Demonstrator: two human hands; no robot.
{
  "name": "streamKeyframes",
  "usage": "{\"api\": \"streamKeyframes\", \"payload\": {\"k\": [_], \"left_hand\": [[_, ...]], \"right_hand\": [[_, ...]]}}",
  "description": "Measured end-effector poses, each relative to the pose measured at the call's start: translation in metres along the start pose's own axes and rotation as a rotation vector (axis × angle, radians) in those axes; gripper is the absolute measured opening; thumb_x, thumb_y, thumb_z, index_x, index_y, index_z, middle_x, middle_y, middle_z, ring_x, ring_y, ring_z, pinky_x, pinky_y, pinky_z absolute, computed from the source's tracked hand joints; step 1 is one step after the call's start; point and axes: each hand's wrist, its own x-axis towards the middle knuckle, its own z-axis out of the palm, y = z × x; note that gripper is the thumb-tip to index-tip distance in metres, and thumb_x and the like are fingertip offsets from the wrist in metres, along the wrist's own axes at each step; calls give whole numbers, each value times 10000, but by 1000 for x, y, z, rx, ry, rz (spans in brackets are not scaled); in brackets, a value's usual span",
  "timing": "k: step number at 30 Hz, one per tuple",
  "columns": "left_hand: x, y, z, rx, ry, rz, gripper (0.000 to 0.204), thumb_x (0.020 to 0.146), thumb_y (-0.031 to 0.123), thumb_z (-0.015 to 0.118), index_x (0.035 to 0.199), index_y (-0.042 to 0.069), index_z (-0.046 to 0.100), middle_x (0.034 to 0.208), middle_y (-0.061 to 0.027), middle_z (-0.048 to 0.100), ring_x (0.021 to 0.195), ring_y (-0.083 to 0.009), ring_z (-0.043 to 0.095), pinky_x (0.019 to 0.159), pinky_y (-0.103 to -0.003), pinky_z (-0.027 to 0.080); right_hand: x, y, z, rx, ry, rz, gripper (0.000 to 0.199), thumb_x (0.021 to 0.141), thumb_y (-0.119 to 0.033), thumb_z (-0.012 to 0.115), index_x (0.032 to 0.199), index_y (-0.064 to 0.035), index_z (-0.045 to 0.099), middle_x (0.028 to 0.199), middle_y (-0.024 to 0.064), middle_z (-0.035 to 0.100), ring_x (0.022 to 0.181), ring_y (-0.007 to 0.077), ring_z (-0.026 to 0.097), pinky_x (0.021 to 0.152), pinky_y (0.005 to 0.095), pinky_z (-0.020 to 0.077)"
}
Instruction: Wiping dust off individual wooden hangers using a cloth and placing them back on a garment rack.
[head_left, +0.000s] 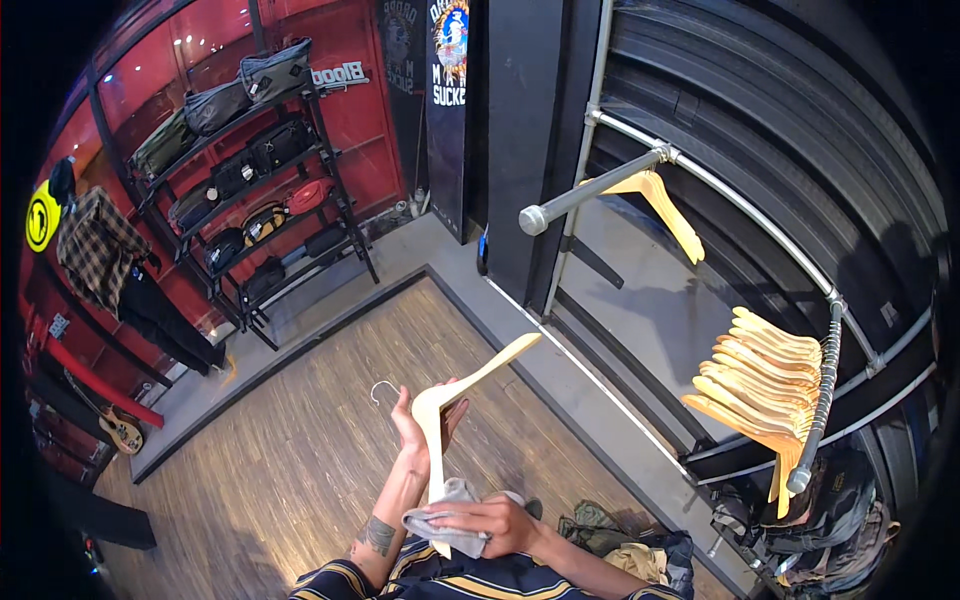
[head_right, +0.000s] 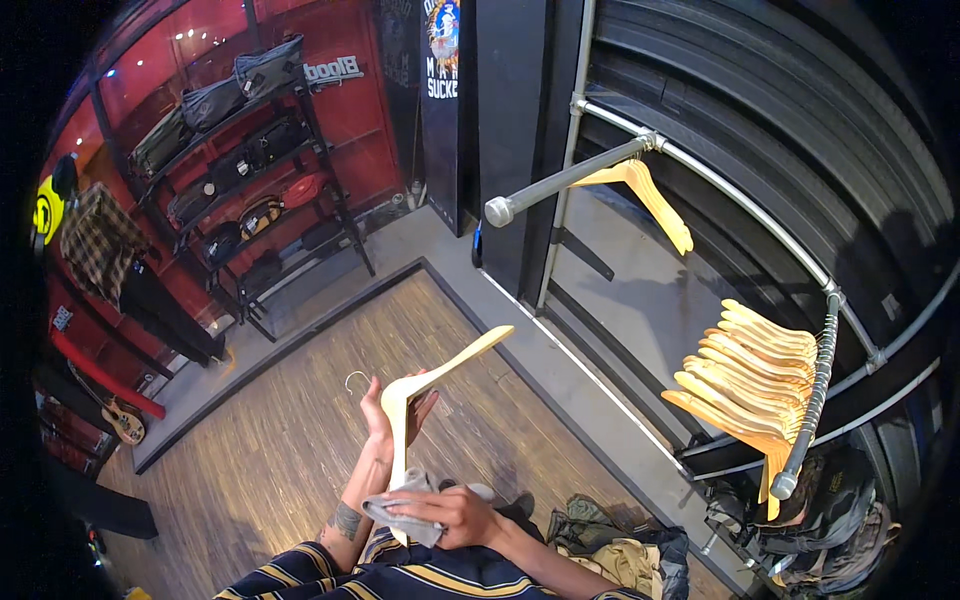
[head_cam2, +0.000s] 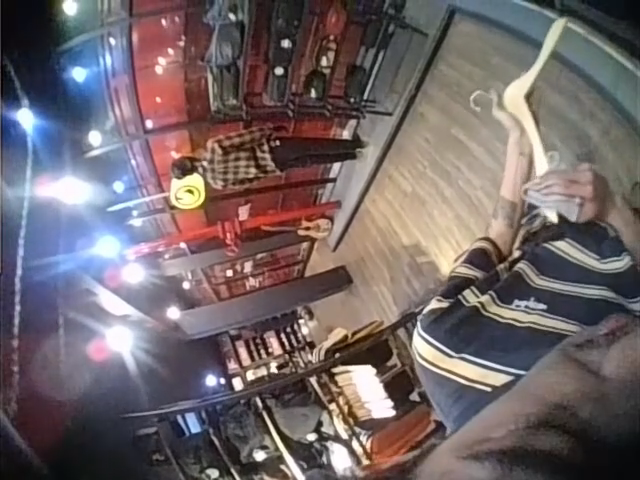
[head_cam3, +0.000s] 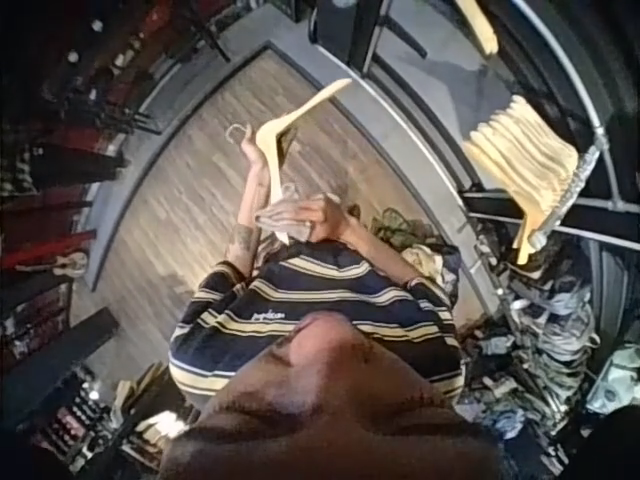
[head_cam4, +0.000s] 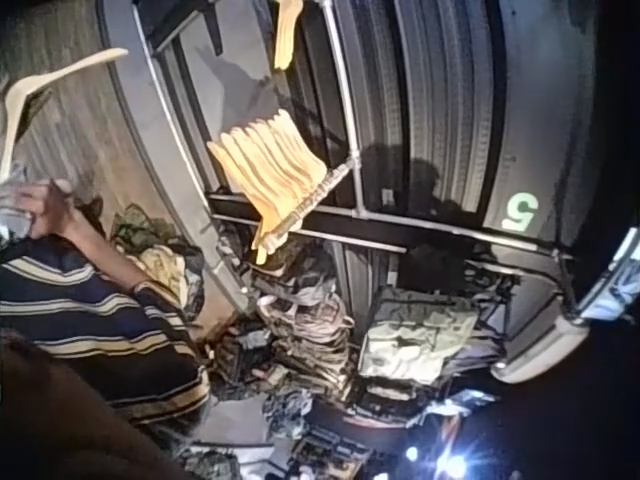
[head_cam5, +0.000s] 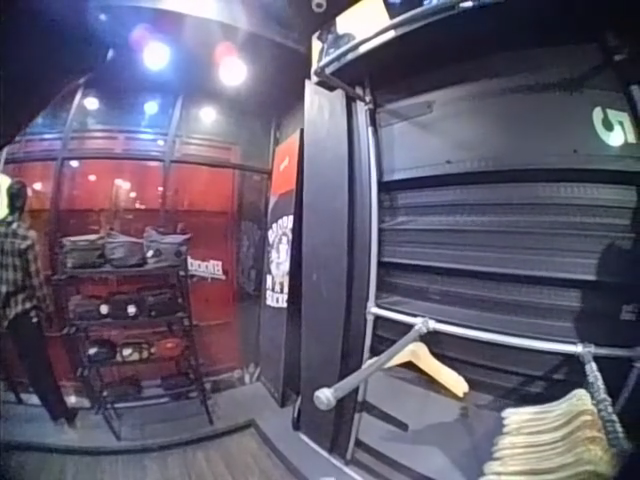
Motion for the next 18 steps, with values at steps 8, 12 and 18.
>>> {"api": "streamKeyframes", "payload": {"k": [8,12,18], "left_hand": [[2,7,-5,-65,17,40,723,1009,619,278,1157,-36,547,1293,-237,609,1221,-386,560,1060,-502,472],[-3,10,1,-20,26,93,697,997,604,328,1123,-29,592,1263,-222,629,1177,-356,587,1060,-495,468],[-22,-9,17,221,-199,102,709,993,619,388,1110,-42,617,1240,-270,640,1173,-350,617,1053,-455,466]], "right_hand": [[10,-21,-16,-123,-91,-154,501,778,-259,761,1256,-130,687,1327,21,658,684,181,705,550,276,510],[1,-8,-16,-196,-231,-99,443,837,-252,698,1272,-167,683,1364,-10,634,639,167,679,542,277,489],[2,32,-7,-485,-64,12,454,813,-197,678,1266,-164,678,1417,-27,593,543,129,635,493,258,508]]}}
